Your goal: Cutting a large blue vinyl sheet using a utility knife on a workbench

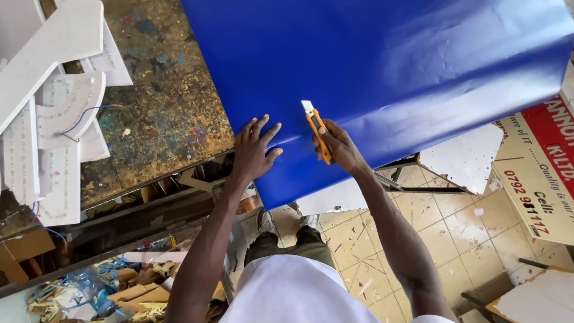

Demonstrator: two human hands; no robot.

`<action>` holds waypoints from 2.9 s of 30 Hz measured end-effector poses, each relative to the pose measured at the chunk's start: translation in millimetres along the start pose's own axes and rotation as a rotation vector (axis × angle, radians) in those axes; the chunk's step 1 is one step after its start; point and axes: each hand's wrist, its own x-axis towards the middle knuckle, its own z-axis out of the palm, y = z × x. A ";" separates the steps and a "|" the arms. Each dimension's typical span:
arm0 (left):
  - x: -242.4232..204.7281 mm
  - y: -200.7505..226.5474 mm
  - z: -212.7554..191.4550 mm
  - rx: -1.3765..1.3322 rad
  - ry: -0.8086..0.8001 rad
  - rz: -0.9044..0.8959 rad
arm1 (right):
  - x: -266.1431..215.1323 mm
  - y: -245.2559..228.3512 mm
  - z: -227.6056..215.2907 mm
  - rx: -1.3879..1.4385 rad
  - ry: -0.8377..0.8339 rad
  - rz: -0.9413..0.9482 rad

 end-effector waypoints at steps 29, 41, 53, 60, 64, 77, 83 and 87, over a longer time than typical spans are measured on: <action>-0.6 1.9 -6.1 -0.016 -0.076 -0.030 | 34.4 -38.4 8.4 -1.668 -0.354 -0.539; -2.7 0.6 4.1 0.027 -0.046 -0.015 | 54.0 -65.4 11.1 -1.703 -0.469 -0.521; -3.4 6.1 8.0 0.063 0.040 -0.009 | 56.1 -63.8 7.9 -1.729 -0.487 -0.483; -3.5 7.8 6.5 0.074 0.036 -0.015 | 59.4 -64.7 7.6 -1.748 -0.499 -0.485; -3.6 6.7 3.8 0.054 0.030 -0.015 | 64.8 -58.7 3.4 -1.734 -0.502 -0.477; -3.8 -1.9 2.4 -0.043 -0.010 0.002 | 77.5 -42.1 0.7 -1.859 -0.446 -0.651; -4.0 -3.9 9.6 0.000 0.020 0.006 | 82.6 -34.4 -1.3 -1.863 -0.415 -0.715; -3.0 -6.2 16.7 0.027 0.028 0.002 | 83.0 -23.6 -5.6 -1.847 -0.425 -0.644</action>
